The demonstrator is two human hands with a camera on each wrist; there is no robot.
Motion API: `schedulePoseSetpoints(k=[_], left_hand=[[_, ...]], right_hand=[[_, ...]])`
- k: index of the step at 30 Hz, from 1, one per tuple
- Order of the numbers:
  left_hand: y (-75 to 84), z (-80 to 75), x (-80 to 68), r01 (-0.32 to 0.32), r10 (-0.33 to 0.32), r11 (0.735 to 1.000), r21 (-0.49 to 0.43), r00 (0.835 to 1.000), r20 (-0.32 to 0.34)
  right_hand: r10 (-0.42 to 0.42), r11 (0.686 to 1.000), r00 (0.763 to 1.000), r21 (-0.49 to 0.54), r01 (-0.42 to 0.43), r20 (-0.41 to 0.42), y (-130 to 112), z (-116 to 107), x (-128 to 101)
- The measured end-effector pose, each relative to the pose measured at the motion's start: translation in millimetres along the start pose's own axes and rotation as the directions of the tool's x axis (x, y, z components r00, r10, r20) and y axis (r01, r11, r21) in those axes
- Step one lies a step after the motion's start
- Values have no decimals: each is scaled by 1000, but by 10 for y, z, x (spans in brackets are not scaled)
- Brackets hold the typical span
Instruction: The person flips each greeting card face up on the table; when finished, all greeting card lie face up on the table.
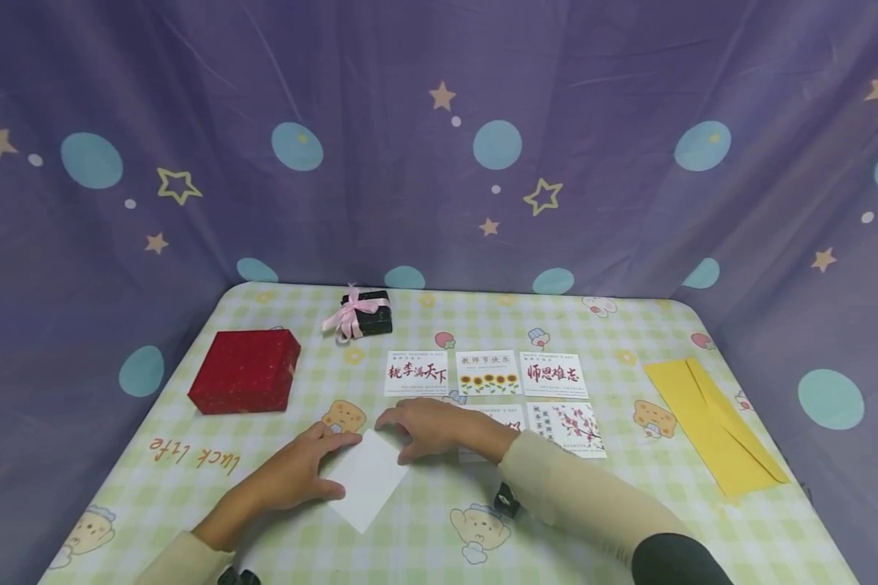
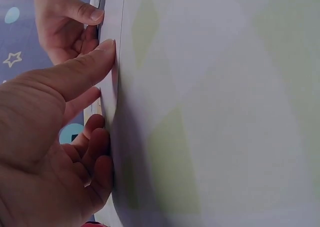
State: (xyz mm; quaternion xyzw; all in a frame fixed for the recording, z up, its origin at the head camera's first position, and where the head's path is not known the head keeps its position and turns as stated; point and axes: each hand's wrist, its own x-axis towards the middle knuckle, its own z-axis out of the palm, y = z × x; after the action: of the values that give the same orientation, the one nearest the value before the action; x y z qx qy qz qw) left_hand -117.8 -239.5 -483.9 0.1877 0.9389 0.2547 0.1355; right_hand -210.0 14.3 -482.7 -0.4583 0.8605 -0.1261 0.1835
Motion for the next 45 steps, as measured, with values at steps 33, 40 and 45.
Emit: schedulePoseSetpoints(k=[33,40,45], left_hand=[[24,-52,38,-13,15,999,-38,999,41],[20,-48,30,-17,18,1000,-21,999,38],[6,-40,25,-35,35,999,-3,999,28]], right_hand=[[-32,999,992,33,28,124,-37,-109,113],[12,998,981,62,-24,193,-126,-129,242],[66,995,969,54,-81,240,-175,-157,293]])
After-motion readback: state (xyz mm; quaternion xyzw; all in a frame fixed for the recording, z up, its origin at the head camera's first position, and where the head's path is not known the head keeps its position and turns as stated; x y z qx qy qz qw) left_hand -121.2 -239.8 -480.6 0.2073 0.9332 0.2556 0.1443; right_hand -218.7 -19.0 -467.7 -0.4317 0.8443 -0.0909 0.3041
